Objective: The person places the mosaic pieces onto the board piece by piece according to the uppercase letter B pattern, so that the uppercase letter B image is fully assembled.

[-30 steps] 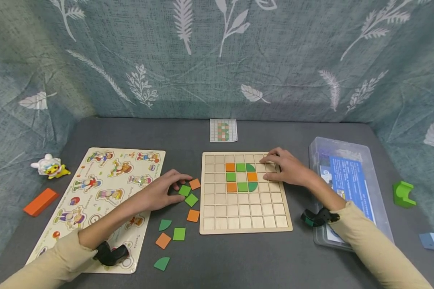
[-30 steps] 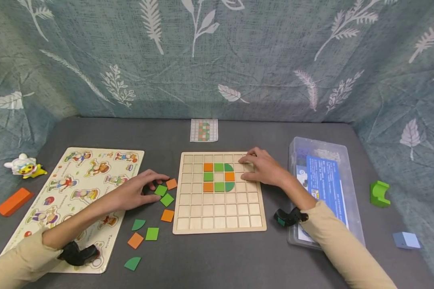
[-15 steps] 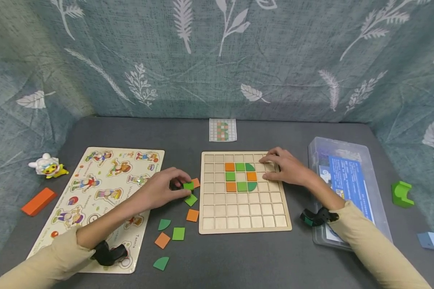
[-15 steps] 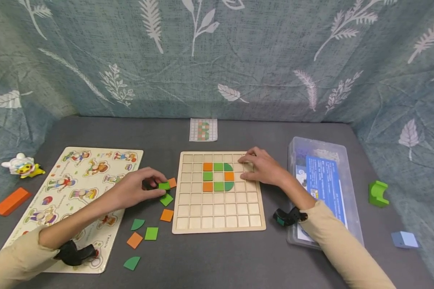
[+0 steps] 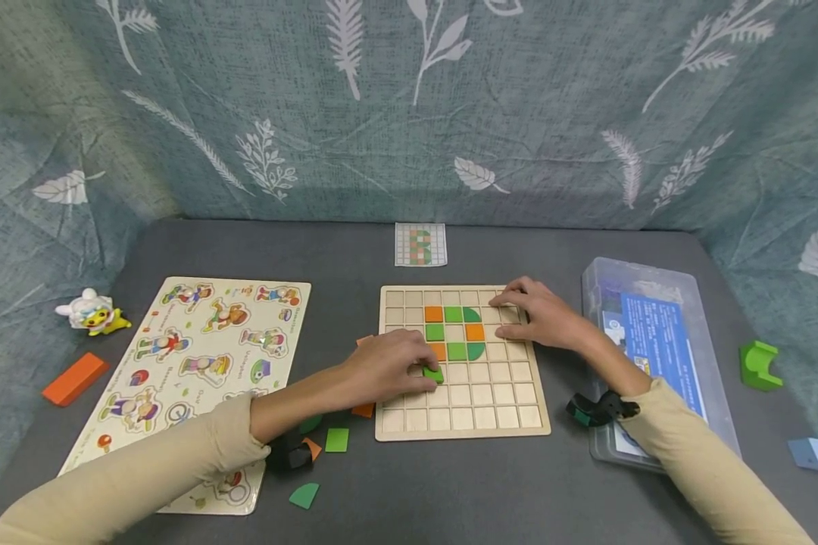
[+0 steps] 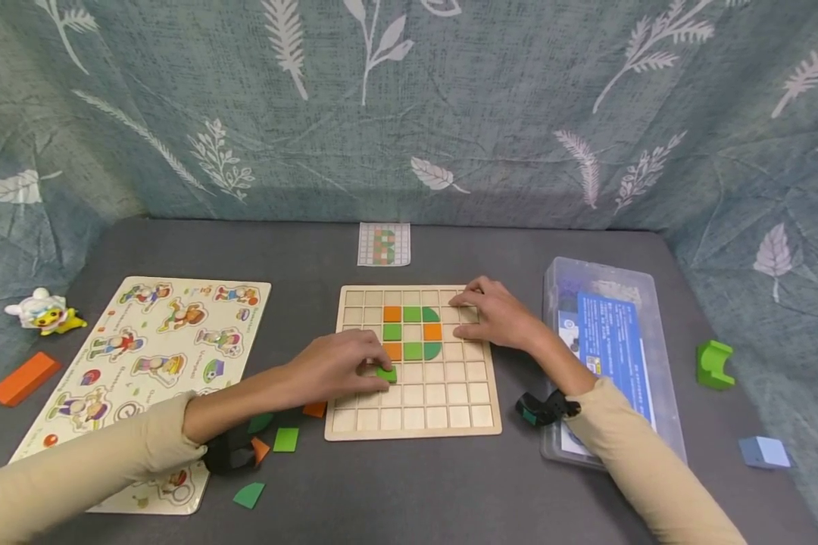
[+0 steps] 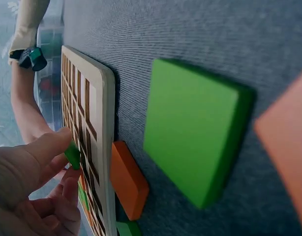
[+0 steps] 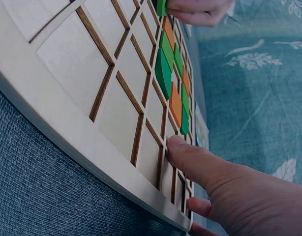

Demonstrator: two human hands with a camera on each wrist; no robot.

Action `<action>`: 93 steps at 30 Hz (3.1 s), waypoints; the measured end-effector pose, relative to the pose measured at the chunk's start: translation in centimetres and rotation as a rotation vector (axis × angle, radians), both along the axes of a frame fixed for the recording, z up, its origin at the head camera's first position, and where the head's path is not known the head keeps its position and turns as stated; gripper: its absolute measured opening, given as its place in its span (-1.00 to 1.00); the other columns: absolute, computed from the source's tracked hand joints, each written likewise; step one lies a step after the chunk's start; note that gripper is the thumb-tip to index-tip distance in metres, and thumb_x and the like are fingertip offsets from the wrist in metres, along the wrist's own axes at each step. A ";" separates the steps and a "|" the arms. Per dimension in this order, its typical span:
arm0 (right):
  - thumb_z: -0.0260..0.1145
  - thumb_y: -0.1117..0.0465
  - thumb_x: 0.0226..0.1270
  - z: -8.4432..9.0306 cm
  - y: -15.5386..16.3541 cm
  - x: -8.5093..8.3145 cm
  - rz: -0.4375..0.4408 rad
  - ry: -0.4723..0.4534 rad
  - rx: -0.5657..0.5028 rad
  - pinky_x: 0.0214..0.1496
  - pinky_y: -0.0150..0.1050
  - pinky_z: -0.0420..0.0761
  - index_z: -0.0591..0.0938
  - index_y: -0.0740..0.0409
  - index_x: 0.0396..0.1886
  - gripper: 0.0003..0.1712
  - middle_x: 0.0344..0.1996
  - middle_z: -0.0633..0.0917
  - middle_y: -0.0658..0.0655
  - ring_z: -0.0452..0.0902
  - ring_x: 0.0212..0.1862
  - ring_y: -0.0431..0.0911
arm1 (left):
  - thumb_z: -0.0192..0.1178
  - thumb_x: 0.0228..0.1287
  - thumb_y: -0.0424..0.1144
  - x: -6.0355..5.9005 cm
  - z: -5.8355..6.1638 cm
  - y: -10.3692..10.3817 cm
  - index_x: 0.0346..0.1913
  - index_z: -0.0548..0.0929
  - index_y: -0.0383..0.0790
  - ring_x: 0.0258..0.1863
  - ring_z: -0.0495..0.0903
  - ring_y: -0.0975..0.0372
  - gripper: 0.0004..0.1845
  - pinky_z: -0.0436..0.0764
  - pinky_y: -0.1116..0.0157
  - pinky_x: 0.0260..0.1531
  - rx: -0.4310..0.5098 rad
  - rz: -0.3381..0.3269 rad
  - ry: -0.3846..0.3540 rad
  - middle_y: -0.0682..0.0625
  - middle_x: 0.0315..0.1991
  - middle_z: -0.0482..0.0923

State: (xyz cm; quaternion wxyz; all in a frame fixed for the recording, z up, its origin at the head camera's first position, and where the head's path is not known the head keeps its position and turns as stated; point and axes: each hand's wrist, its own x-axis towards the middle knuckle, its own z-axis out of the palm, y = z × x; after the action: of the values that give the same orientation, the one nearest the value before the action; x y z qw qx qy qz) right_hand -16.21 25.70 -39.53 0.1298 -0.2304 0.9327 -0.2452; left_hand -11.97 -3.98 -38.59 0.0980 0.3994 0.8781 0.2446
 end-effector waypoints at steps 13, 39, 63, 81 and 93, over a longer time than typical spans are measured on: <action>0.37 0.05 0.28 0.0 0.1 0.0 0.006 0.011 -0.005 -0.03 0.02 0.38 0.58 0.08 0.19 -0.50 0.15 0.43 0.30 0.34 0.08 0.15 | 0.37 0.18 -0.11 -0.1 0.2 0.6 -0.24 0.78 0.01 -0.38 0.50 0.33 -0.88 0.36 0.48 -0.60 -0.006 0.014 0.042 0.12 -0.33 0.60; 0.40 0.09 0.25 0.0 0.0 0.1 0.013 0.017 -0.009 -0.06 -0.05 0.33 0.59 0.10 0.18 -0.50 0.14 0.44 0.30 0.33 0.03 0.12 | 0.39 0.14 -0.05 1.0 1.2 -1.1 -0.17 0.78 0.02 -0.42 0.39 0.36 -0.79 0.32 0.46 -0.55 -0.093 0.038 0.007 0.09 -0.25 0.56; 0.40 0.07 0.25 0.2 0.4 0.0 -0.013 0.005 0.008 0.01 0.04 0.37 0.57 0.07 0.20 -0.47 0.17 0.41 0.28 0.33 0.11 0.13 | 0.34 0.21 -0.15 5.6 1.1 -15.1 -0.07 0.72 0.07 -0.43 0.37 0.55 -0.78 0.45 0.51 -0.43 0.025 0.038 -0.123 0.17 -0.10 0.52; 0.38 0.06 0.27 0.0 0.2 -0.1 0.012 -0.010 -0.002 -0.03 0.00 0.36 0.57 0.07 0.21 -0.48 0.18 0.40 0.28 0.32 0.08 0.13 | 0.44 0.05 -0.23 6.7 -0.2 -15.8 -0.26 0.74 0.18 -0.26 0.43 0.46 -0.79 0.46 0.54 -0.39 0.021 -0.158 0.220 0.25 -0.19 0.51; 0.38 0.06 0.27 0.0 0.0 -0.2 0.018 -0.004 0.000 -0.05 -0.02 0.35 0.57 0.08 0.21 -0.48 0.16 0.40 0.28 0.33 0.06 0.12 | 0.43 0.03 -0.26 6.4 0.0 -15.9 -0.22 0.71 0.14 -0.14 0.52 0.37 -0.75 0.58 0.41 -0.29 -0.024 -0.218 0.335 0.24 -0.10 0.61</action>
State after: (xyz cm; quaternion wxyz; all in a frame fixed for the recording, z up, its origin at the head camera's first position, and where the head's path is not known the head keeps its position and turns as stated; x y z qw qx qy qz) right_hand -16.41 25.71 -39.56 0.1338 -0.2380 0.9304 -0.2446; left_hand -5.54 -19.89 -38.59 -0.0190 0.5260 0.8365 0.1521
